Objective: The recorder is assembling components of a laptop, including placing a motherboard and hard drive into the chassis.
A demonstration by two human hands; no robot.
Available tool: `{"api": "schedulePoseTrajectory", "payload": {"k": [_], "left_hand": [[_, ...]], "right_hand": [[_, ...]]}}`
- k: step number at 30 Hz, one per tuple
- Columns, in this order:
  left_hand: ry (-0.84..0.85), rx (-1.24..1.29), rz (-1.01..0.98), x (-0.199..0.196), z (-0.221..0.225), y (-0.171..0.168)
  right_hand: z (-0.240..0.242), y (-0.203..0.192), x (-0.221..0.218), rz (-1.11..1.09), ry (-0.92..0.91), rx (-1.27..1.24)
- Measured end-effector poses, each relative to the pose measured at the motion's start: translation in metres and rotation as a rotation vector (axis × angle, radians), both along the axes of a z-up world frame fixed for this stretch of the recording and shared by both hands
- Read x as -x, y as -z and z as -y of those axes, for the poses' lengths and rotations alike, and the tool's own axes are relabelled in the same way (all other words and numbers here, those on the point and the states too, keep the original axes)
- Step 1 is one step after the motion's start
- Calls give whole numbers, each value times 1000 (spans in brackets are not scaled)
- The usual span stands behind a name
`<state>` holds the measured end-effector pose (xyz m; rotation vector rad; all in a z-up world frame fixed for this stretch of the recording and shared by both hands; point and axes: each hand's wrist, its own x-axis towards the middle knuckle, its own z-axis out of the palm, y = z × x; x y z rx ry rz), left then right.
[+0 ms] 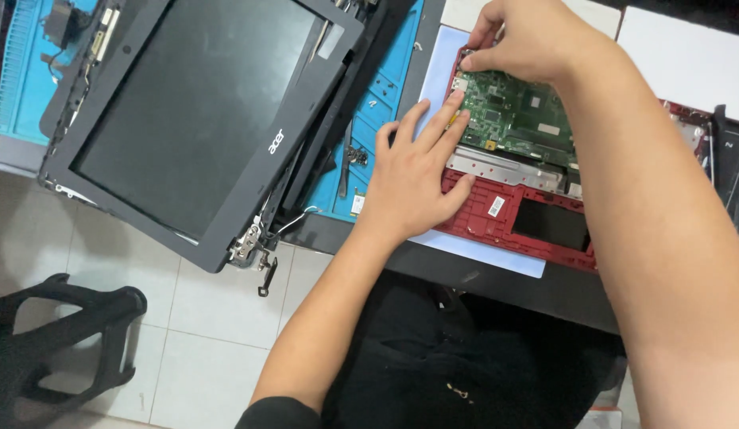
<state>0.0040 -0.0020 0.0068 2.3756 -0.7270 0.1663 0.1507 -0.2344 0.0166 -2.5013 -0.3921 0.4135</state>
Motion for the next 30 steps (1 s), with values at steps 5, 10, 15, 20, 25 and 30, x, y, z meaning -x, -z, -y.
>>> {"api": "schedulePoseTrajectory", "payload": {"k": [5,10,15,20,25,30], "left_hand": [[0,5,2,1,1,-3],[-16,-8,-17,2,-2,-1],[-8,2,1,0,1,0],[-4,-11,5,0,1,-1],[7,0,-3,1,3,-4],[-13,24,3,0,0,-2]], "right_hand": [[1,0,13,-18,98,-90],[5,13,1,-104,114,-206],[4,5,0,-104,94,-169],[-16,-16,4,-36,63,74],[-3,-7,9,-14,101,69],[0,4,-2,-187,166,-172]]}}
